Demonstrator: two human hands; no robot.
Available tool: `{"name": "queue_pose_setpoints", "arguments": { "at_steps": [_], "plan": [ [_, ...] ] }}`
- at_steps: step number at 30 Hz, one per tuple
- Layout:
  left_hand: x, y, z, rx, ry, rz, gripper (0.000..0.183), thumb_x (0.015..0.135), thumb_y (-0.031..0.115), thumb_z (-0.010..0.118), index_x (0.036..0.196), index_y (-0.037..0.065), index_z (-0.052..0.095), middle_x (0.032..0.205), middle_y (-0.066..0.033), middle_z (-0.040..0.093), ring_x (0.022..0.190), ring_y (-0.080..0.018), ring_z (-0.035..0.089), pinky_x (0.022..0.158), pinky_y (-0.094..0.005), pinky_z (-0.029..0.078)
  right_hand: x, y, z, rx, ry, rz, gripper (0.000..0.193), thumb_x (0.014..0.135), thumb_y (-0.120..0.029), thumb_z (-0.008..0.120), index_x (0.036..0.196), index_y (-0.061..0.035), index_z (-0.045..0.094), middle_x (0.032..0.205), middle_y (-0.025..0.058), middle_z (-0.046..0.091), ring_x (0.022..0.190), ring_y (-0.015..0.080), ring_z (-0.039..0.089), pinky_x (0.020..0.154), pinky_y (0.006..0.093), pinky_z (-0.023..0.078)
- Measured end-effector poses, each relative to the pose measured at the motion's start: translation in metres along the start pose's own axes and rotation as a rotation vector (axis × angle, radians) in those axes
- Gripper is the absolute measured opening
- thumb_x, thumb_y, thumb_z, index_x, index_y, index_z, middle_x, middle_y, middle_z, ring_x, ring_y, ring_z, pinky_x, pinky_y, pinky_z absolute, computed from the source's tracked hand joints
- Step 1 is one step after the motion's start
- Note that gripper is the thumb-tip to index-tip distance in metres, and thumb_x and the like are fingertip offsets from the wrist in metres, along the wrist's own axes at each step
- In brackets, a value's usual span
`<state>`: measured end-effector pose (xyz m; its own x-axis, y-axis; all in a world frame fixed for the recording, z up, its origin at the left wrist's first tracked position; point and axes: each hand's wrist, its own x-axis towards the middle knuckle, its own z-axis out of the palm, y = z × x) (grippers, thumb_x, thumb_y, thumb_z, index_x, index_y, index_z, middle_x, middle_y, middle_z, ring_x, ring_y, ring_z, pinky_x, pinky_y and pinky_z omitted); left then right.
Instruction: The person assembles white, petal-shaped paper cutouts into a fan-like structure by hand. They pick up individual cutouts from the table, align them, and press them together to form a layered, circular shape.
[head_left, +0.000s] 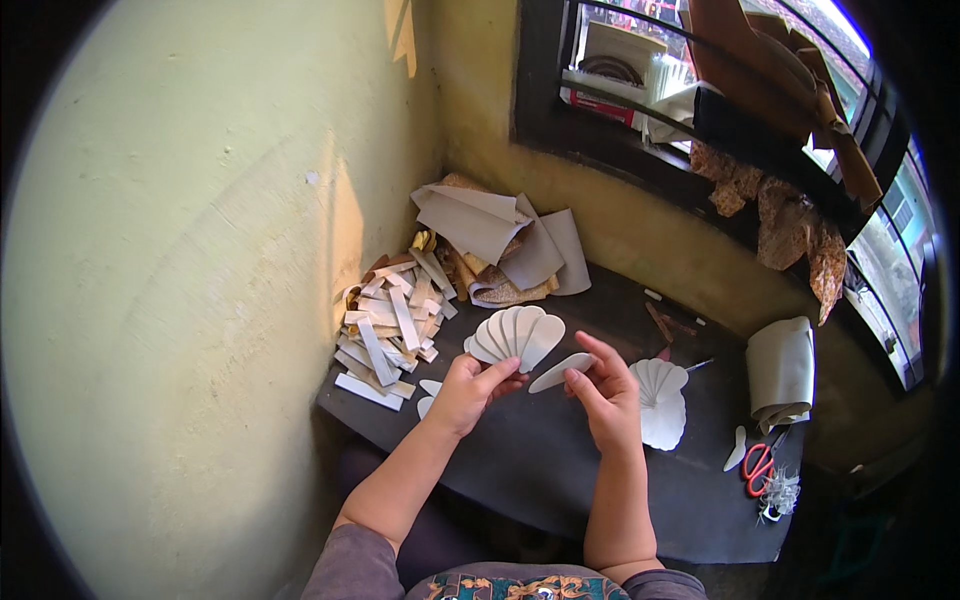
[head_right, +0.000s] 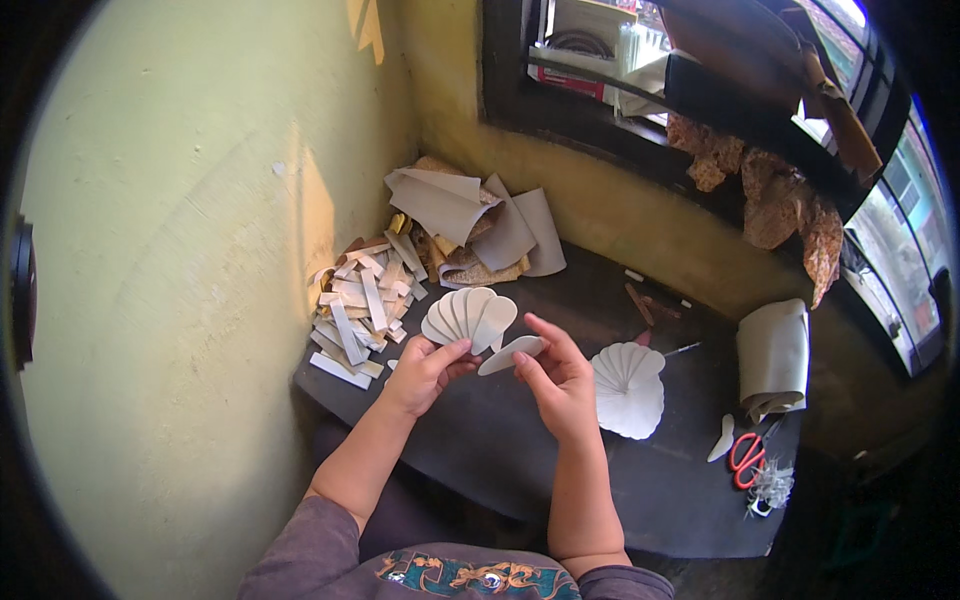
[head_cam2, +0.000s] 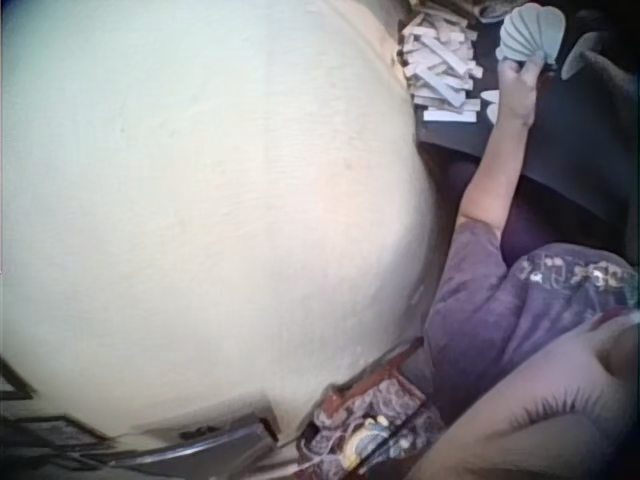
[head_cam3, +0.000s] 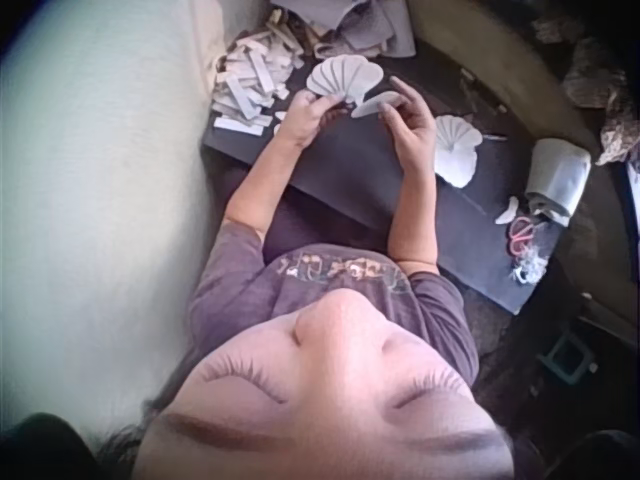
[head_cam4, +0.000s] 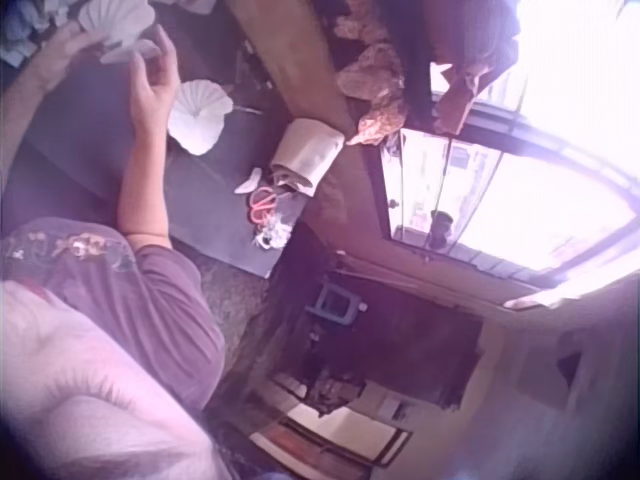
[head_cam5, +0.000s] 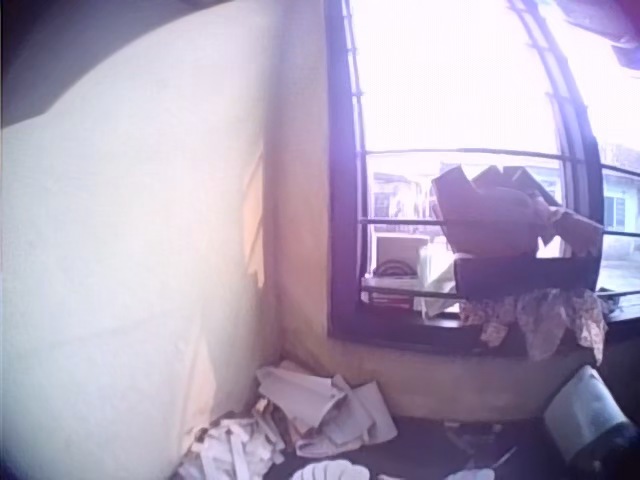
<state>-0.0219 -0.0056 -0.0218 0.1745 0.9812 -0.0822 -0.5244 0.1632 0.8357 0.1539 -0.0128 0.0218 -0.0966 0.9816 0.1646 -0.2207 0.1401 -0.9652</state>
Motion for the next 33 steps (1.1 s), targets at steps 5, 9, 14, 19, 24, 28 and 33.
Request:
{"name": "queue_pose_setpoints", "arguments": {
  "at_steps": [5, 9, 14, 19, 24, 28, 33],
  "plan": [
    [-0.004, -0.006, 0.006, 0.008, 0.017, -0.054, 0.022, 0.085, 0.014, 0.058, 0.104, 0.002, 0.057, 0.096, -0.0058, 0.061, 0.081, -0.0125, 0.060, 0.075, -0.0244, 0.049, -0.004, 0.001, -0.002, -0.044, 0.053, 0.059, 0.028, 0.081, -0.001, 0.061, 0.107, 0.0016, 0.052, 0.090, 0.0042, 0.058, 0.077, 0.0083, 0.054, 0.069, 0.0214, 0.044],
    [-0.009, -0.007, 0.007, -0.032, 0.004, -0.084, 0.023, 0.086, 0.013, 0.057, 0.107, 0.002, 0.055, 0.097, -0.0062, 0.060, 0.082, -0.0131, 0.060, 0.075, -0.0246, 0.049, -0.003, 0.005, -0.002, -0.103, 0.104, -0.012, 0.025, 0.082, -0.002, 0.060, 0.105, 0.0023, 0.052, 0.093, 0.0051, 0.059, 0.083, 0.0090, 0.056, 0.075, 0.0203, 0.043],
    [-0.011, -0.006, 0.011, -0.041, -0.018, -0.110, 0.023, 0.086, 0.011, 0.057, 0.107, 0.002, 0.054, 0.096, -0.0055, 0.060, 0.081, -0.0126, 0.060, 0.074, -0.0240, 0.050, -0.004, 0.002, 0.000, -0.130, 0.109, 0.030, 0.025, 0.082, -0.002, 0.060, 0.105, 0.0022, 0.052, 0.093, 0.0049, 0.059, 0.081, 0.0079, 0.055, 0.072, 0.0198, 0.044],
    [-0.013, -0.003, 0.013, -0.039, -0.022, -0.101, 0.022, 0.086, 0.011, 0.056, 0.107, 0.002, 0.055, 0.095, -0.0054, 0.061, 0.082, -0.0125, 0.060, 0.073, -0.0238, 0.050, -0.002, 0.006, 0.000, -0.154, 0.110, 0.018, 0.026, 0.082, -0.004, 0.061, 0.106, 0.0013, 0.053, 0.094, 0.0048, 0.060, 0.075, 0.0061, 0.055, 0.064, 0.0186, 0.044],
    [-0.014, -0.002, 0.011, -0.037, -0.019, -0.079, 0.023, 0.086, 0.011, 0.057, 0.107, 0.002, 0.055, 0.095, -0.0057, 0.061, 0.082, -0.0132, 0.060, 0.073, -0.0245, 0.050, -0.002, 0.010, 0.002, -0.154, 0.131, -0.012, 0.026, 0.082, -0.005, 0.061, 0.107, 0.0007, 0.053, 0.093, 0.0055, 0.059, 0.072, 0.0063, 0.056, 0.059, 0.0188, 0.045],
    [-0.013, -0.003, 0.009, -0.026, -0.018, -0.088, 0.023, 0.086, 0.011, 0.057, 0.107, 0.002, 0.055, 0.095, -0.0060, 0.061, 0.081, -0.0136, 0.061, 0.074, -0.0247, 0.050, -0.002, 0.010, 0.003, -0.154, 0.139, 0.003, 0.027, 0.082, -0.005, 0.061, 0.107, 0.0001, 0.054, 0.093, 0.0060, 0.059, 0.072, 0.0072, 0.058, 0.058, 0.0194, 0.046],
    [-0.013, -0.005, 0.008, -0.027, -0.026, -0.097, 0.022, 0.086, 0.011, 0.056, 0.106, 0.002, 0.055, 0.095, -0.0060, 0.060, 0.081, -0.0132, 0.060, 0.074, -0.0245, 0.050, -0.002, 0.010, 0.003, -0.173, 0.136, 0.002, 0.027, 0.082, -0.004, 0.061, 0.107, 0.0004, 0.053, 0.093, 0.0056, 0.058, 0.073, 0.0075, 0.058, 0.059, 0.0189, 0.046]
  ]
}}
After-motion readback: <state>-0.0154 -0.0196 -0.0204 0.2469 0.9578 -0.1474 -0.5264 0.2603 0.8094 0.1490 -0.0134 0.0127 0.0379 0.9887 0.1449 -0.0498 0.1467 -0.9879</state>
